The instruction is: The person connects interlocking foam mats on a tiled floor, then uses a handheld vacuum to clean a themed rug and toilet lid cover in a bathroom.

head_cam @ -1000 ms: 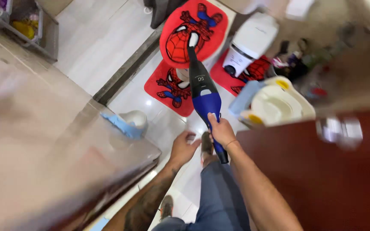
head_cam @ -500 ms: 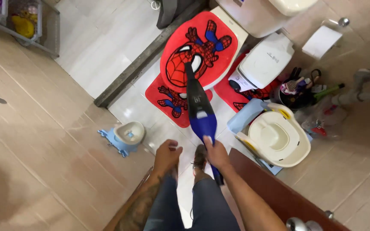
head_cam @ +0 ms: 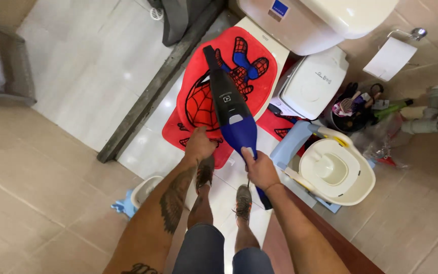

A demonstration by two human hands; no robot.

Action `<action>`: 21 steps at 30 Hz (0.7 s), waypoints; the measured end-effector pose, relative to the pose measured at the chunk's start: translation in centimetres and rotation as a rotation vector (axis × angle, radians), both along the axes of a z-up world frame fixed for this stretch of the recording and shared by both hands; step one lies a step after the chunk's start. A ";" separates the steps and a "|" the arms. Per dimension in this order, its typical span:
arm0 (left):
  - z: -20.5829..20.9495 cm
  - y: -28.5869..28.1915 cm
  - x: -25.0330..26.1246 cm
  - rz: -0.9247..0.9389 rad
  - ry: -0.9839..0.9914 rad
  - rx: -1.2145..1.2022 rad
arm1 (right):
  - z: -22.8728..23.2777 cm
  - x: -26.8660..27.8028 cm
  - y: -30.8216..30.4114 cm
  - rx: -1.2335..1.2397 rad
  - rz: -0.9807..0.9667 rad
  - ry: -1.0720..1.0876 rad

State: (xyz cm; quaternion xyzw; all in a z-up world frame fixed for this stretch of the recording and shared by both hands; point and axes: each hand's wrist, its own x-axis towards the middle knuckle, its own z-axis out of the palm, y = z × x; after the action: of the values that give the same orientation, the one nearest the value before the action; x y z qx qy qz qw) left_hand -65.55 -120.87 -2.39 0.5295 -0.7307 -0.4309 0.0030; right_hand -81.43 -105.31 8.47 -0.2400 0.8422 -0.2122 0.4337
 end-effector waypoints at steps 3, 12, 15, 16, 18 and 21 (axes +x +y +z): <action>1.5 -1.0 -1.0 0.115 0.024 0.291 | 6.4 0.0 0.2 0.164 -0.118 -0.121; 6.9 10.2 0.2 0.112 0.081 0.386 | 2.7 -2.5 -3.6 0.101 -0.195 -0.112; 8.3 12.8 0.7 0.094 0.146 0.373 | 2.9 -2.4 -3.5 0.045 -0.262 -0.161; 8.5 13.0 0.5 0.087 0.146 0.375 | 2.6 -2.6 -1.8 0.045 -0.269 -0.159; 8.9 13.1 0.4 0.052 0.145 0.335 | 1.8 -2.7 1.6 0.046 -0.236 -0.177; 11.6 12.6 0.6 0.038 0.091 0.327 | -0.4 -1.7 8.3 0.041 -0.200 -0.066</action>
State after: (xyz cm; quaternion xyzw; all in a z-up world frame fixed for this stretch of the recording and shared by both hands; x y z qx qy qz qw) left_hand -64.97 -108.28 9.24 0.5164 -0.6398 -0.5676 -0.0422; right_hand -83.12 -96.96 8.02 -0.1384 0.8514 -0.2449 0.4428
